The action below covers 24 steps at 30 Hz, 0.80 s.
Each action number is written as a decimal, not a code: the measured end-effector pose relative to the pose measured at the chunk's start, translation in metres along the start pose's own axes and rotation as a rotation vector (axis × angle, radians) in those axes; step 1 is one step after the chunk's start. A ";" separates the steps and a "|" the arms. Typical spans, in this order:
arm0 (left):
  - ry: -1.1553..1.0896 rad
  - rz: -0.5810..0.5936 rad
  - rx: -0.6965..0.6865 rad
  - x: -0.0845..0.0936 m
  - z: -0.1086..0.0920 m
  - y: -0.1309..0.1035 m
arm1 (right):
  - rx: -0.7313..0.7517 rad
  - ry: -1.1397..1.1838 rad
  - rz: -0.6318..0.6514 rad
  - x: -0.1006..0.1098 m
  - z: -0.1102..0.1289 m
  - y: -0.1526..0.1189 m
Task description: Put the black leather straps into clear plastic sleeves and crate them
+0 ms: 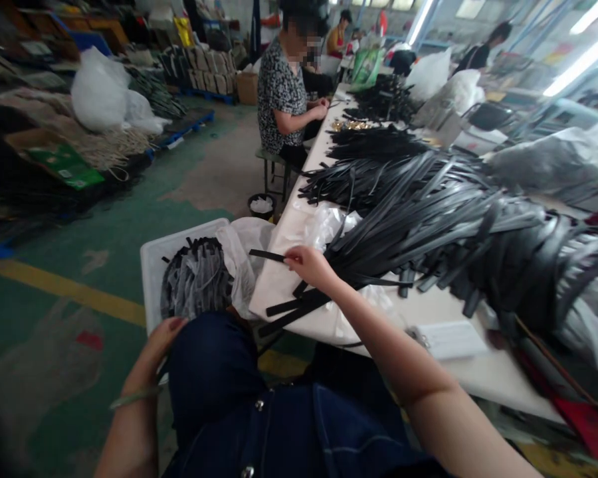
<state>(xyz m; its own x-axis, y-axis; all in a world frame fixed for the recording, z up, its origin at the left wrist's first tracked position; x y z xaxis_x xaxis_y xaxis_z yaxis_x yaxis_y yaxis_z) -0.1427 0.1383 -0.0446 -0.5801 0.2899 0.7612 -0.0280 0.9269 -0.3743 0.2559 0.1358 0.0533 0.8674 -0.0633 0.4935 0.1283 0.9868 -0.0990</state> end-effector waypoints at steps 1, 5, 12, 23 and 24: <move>-0.034 0.004 -0.043 0.002 -0.016 0.007 | 0.054 -0.120 -0.066 0.020 -0.014 -0.021; -0.180 0.140 -0.367 -0.005 -0.113 0.019 | 0.235 -0.479 -0.188 0.052 -0.039 -0.058; -0.088 0.049 -0.435 -0.039 -0.262 0.045 | 0.426 -0.582 -0.074 0.016 -0.017 -0.030; -0.212 0.548 -0.476 0.000 -0.288 -0.116 | 0.539 -0.296 0.198 0.056 0.015 -0.115; -0.206 0.597 -0.470 0.000 -0.290 -0.124 | 0.556 -0.257 0.241 0.066 0.017 -0.127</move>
<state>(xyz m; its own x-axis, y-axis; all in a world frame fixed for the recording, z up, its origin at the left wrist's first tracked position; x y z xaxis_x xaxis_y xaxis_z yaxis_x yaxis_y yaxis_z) 0.0964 0.0930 0.1555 -0.5293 0.7632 0.3707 0.6567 0.6451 -0.3907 0.2887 0.0092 0.1130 0.6897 0.1387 0.7107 -0.3824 0.9032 0.1948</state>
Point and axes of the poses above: each hand's wrist, its own y-axis towards the middle knuckle, its own x-axis out of the back of the hand, z = x × y, the point moved 2 cm from there along y, towards the middle knuckle, and after that the axes turned 5 degrees about -z, right-handed, at the moved point
